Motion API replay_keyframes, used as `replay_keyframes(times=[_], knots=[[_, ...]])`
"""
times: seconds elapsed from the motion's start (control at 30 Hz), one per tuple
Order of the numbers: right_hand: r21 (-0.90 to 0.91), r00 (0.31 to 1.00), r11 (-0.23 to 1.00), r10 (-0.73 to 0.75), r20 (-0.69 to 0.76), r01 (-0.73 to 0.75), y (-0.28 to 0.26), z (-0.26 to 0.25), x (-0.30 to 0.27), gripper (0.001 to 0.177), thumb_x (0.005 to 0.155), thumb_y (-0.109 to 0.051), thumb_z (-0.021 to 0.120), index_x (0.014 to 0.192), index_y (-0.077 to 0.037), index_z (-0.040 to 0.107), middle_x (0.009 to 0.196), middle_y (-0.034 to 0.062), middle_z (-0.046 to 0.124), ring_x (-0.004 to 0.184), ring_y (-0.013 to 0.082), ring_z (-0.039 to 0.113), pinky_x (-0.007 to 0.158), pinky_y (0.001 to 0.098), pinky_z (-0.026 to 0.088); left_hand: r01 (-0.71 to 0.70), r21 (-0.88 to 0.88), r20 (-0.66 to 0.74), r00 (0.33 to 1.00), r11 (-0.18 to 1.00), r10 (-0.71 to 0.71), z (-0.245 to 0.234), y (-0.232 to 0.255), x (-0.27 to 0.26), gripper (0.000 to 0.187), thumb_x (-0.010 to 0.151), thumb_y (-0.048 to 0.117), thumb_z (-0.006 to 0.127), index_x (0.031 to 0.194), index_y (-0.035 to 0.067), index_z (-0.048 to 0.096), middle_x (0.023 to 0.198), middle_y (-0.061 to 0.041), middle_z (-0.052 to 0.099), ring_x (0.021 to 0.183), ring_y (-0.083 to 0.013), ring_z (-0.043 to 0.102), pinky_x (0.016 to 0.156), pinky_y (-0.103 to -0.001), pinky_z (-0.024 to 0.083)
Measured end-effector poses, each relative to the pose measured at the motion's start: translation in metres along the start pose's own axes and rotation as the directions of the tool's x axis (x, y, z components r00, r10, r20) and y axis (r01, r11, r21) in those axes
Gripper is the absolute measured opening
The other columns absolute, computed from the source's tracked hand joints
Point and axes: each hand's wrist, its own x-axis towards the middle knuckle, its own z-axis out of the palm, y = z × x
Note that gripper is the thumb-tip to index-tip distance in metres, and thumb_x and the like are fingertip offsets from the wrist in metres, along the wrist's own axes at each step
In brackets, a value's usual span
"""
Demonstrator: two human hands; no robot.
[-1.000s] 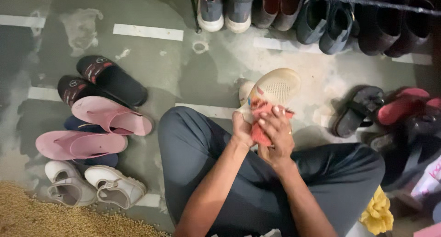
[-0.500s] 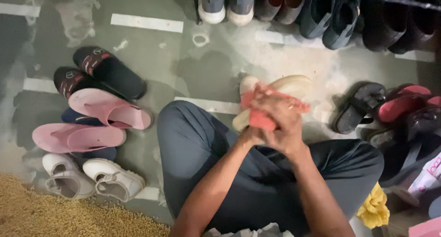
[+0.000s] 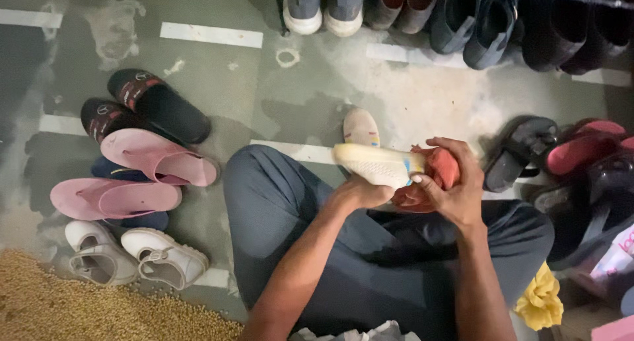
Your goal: The person sits on the floor and wipes several pairs of shoes and slippers with a red cloth. They handle each item one at a time, wiping the upper and sole surfaces, then place the cleaned items onto a nearby shoe rack.
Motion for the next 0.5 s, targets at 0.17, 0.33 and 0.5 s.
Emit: replay_keyframes(times=[0.17,0.33,0.5], knots=[[0.018,0.957,0.957,0.288,0.039,-0.289,0.025,0.001,-0.025,0.063,0.07,-0.01,0.089,0.127,-0.005,0.063,0.123,0.0093,0.071,0.114,0.019,0.066,0.1,0.0339,0.053,-0.177,0.378,-0.09,0.97,0.909,0.227,-0.007,0.027,0.0,0.014,0.081,0.015,0.056,0.084,0.006,0.066,0.077,-0.016,0.067,0.073,-0.0383,0.064,0.069,-0.051,0.051],[0.108,0.865,0.94,0.341,-0.368,-0.324,0.038,0.03,-0.056,0.039,0.085,-0.002,0.084,0.119,-0.003,0.065,0.111,0.0061,0.07,0.106,0.0126,0.064,0.098,0.0286,0.053,-0.159,0.406,-0.401,0.854,0.9,0.332,0.002,0.051,0.008,0.012,0.079,0.015,0.06,0.076,0.006,0.066,0.068,-0.011,0.066,0.062,-0.0309,0.062,0.065,-0.047,0.053],[0.194,0.792,0.948,0.318,-0.522,-0.252,0.049,0.05,-0.07,0.04,0.085,0.0,0.085,0.119,-0.001,0.063,0.113,0.0063,0.067,0.106,0.0127,0.062,0.1,0.0286,0.051,-0.093,-0.733,-0.444,0.816,0.674,-0.371,0.002,0.087,0.01,0.019,0.084,0.004,0.061,0.102,-0.001,0.066,0.099,-0.006,0.07,0.089,-0.0208,0.065,0.079,-0.036,0.052]])
